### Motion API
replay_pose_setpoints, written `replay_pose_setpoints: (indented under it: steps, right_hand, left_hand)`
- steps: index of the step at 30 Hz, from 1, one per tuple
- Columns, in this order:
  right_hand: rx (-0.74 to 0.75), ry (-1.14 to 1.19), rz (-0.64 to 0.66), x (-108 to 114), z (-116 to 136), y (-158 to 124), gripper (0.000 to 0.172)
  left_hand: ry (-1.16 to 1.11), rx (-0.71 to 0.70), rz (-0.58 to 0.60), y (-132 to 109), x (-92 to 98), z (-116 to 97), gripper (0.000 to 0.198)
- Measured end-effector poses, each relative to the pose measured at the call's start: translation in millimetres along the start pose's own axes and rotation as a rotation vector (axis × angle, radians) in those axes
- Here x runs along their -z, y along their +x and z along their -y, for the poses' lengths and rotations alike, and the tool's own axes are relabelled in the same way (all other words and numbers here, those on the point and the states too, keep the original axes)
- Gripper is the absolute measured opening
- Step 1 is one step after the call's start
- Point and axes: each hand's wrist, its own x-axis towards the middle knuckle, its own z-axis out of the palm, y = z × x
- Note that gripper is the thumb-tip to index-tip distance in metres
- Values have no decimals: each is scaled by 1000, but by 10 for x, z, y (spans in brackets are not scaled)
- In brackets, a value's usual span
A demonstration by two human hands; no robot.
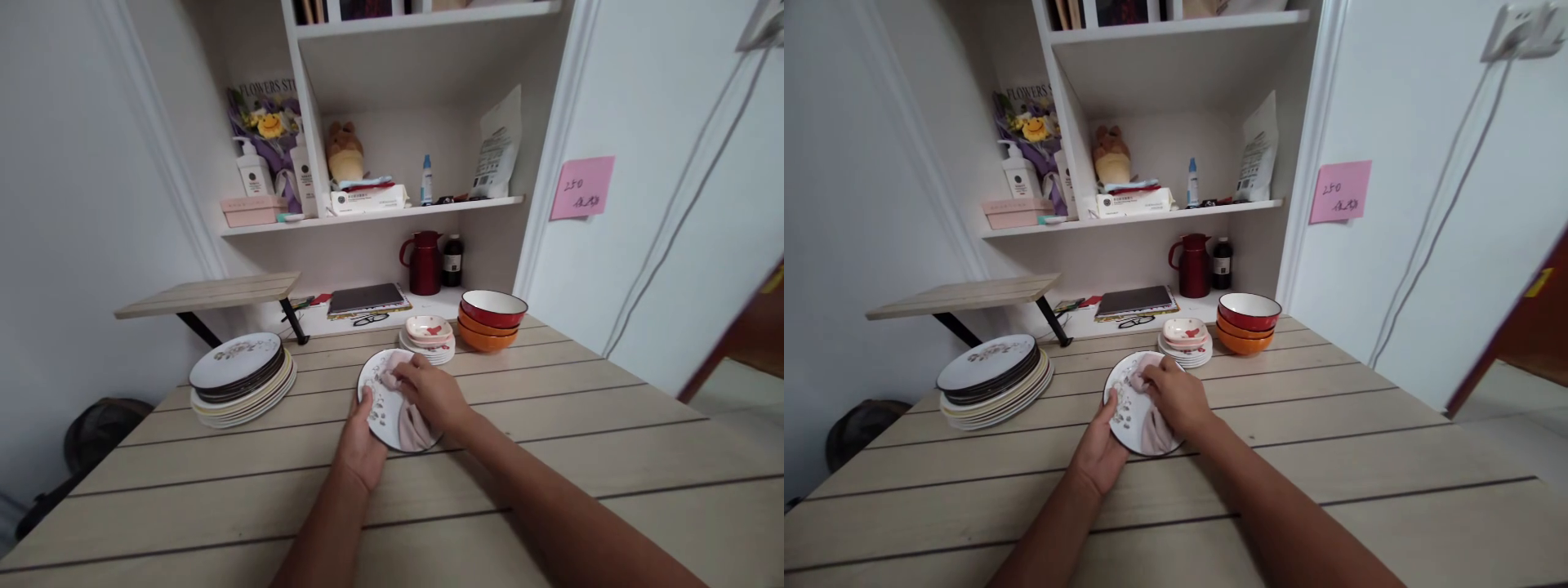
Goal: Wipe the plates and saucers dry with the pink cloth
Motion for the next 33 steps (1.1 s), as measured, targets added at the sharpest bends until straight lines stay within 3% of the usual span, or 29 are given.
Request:
replay_pose_setpoints:
  steps: [4,7,10,13,17,21,23,27,30,33]
  right_hand:
    - [-67,-97,56,174,-226,-56,24]
    - [87,-73,218,252,-281,-159,14]
    - [262,42,316,210,-164,-231,11]
    - [258,120,178,89,31,-198,19]
    - [52,60,-27,19,116,-43,21]
    - [-185,-36,-93,68,3,48,23]
    - [-211,-50,-101,72,-20,55,23]
    - [42,33,-63,36,71,30,23]
    - [274,89,37,40,161,-8,17]
    - [406,90,153,91,186,-51,10]
  left_hand:
    - [-3,-16,-34,4,9,6,48]
    - [-8,-27,-44,14,15,4,51]
    - [15,20,-15,28,16,1,51]
    - [63,101,27,45,19,7,51]
    - [102,148,67,53,36,31,52]
    - [73,182,134,42,35,47,57]
    - [74,190,141,35,23,45,58]
    - [99,165,112,18,-12,30,57]
    - [100,133,85,-4,-36,22,62]
    - [94,138,65,-34,-45,17,69]
